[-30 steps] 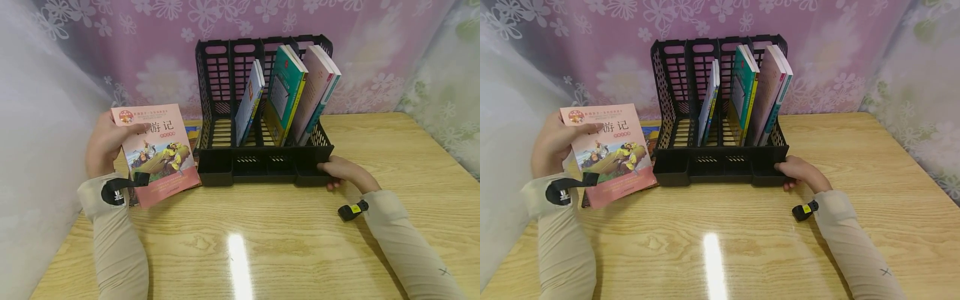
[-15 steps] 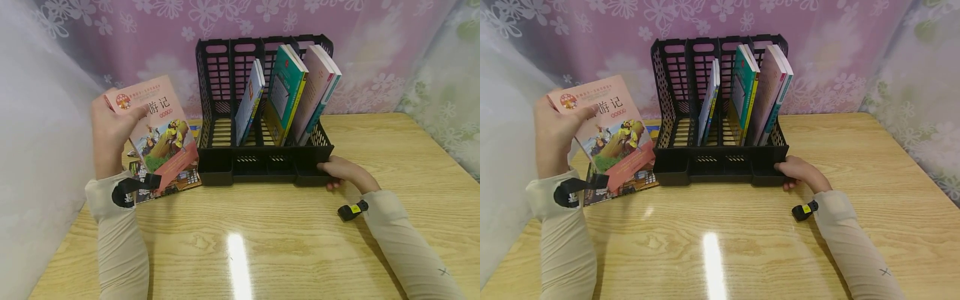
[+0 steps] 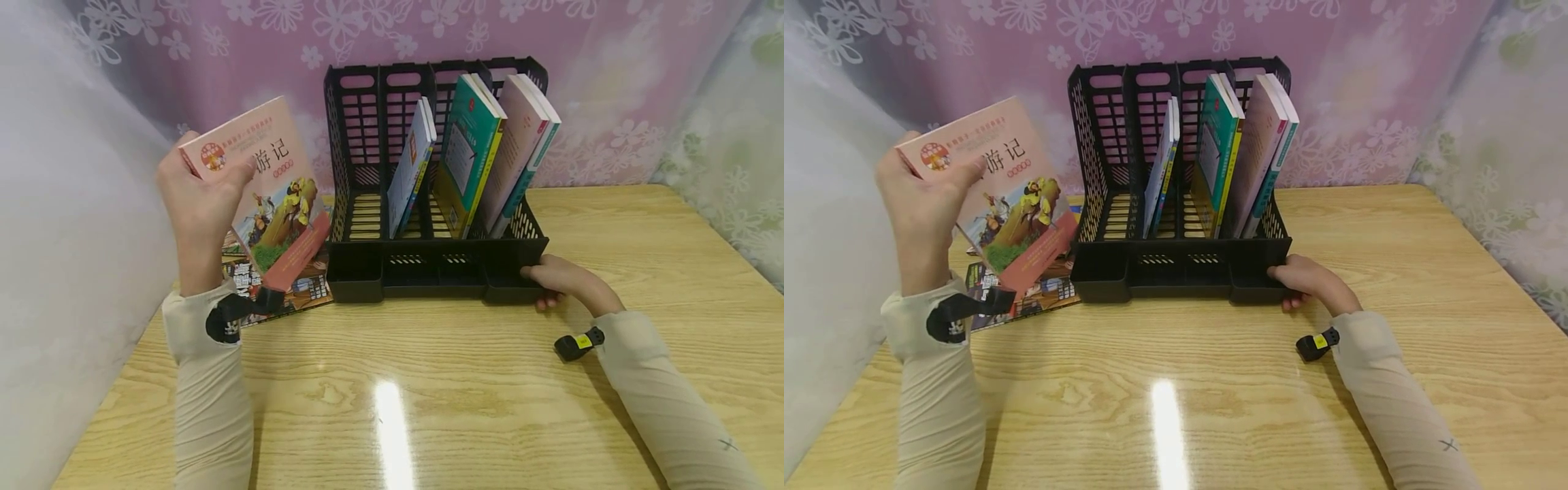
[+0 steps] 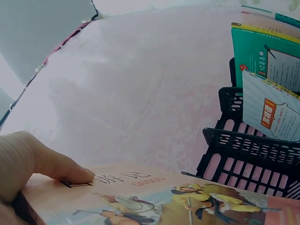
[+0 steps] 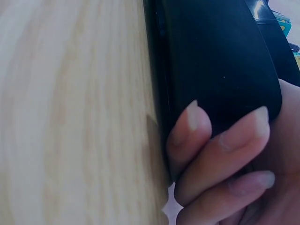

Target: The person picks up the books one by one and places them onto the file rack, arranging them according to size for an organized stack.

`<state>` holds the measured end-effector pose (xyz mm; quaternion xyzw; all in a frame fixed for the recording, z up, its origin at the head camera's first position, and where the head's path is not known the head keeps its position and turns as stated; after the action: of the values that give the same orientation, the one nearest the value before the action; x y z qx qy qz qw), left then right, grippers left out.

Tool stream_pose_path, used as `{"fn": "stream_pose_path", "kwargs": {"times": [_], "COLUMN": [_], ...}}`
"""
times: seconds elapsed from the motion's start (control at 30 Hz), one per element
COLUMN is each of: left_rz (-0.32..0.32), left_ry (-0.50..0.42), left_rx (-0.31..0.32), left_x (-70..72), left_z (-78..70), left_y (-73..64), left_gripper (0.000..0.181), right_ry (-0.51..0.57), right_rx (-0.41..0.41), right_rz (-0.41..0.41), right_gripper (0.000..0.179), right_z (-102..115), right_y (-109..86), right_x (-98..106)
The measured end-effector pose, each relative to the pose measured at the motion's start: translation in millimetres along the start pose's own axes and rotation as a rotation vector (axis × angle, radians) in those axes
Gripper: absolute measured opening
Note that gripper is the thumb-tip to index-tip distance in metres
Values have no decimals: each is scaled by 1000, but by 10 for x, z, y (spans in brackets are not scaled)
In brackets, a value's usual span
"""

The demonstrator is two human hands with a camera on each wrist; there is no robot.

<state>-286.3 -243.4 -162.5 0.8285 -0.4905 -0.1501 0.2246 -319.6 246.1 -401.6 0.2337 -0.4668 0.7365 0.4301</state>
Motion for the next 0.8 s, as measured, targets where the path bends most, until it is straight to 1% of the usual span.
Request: {"fn": "stream_pose_path", "kwargs": {"times": [0.13, 0.27, 0.4, 0.5, 0.57, 0.67, 0.7, 0.8], "left_rz": [17, 36, 15, 17, 40, 82, 96, 117], "left_ry": [9, 32, 67, 81, 54, -2, -15, -29], "left_rx": [-2, -51, -124, -137, -124, -122, -131, -185], "left_x": [-68, -152, -188, -233, -302, -452, -510, -672], "left_z": [-82, -188, -294, -354, -383, -436, -456, -513], "left_y": [-45, -87, -97, -74, -51, -36, -39, -63], "left_gripper": [20, 17, 16, 18, 18, 14, 13, 12], "right_ry": [-1, 6, 5, 5, 11, 20, 24, 27], "right_rx": [2, 1, 6, 10, 4, -11, -12, -11], "right_rz": [-2, 3, 0, -1, 0, 0, -2, -3], "right_gripper": [40, 41, 40, 40, 40, 41, 41, 44], "right_z": [-4, -7, 4, 19, 17, 3, 5, 11], "right_y": [-5, -31, -46, -35, -22, -11, -11, -15], "right_x": [17, 41, 56, 43, 25, 4, 1, -3]}}
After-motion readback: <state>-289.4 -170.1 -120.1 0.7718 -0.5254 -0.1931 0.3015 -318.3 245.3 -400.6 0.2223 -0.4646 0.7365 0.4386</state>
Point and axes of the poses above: each hand's wrist, its own y-axis towards the middle knuckle, its own x-axis out of the back of the hand, z = x × y, the point moved 10 cm from there along y, towards the middle knuckle, and after that the axes turned 10 degrees about -y, right-handed, at the moved point
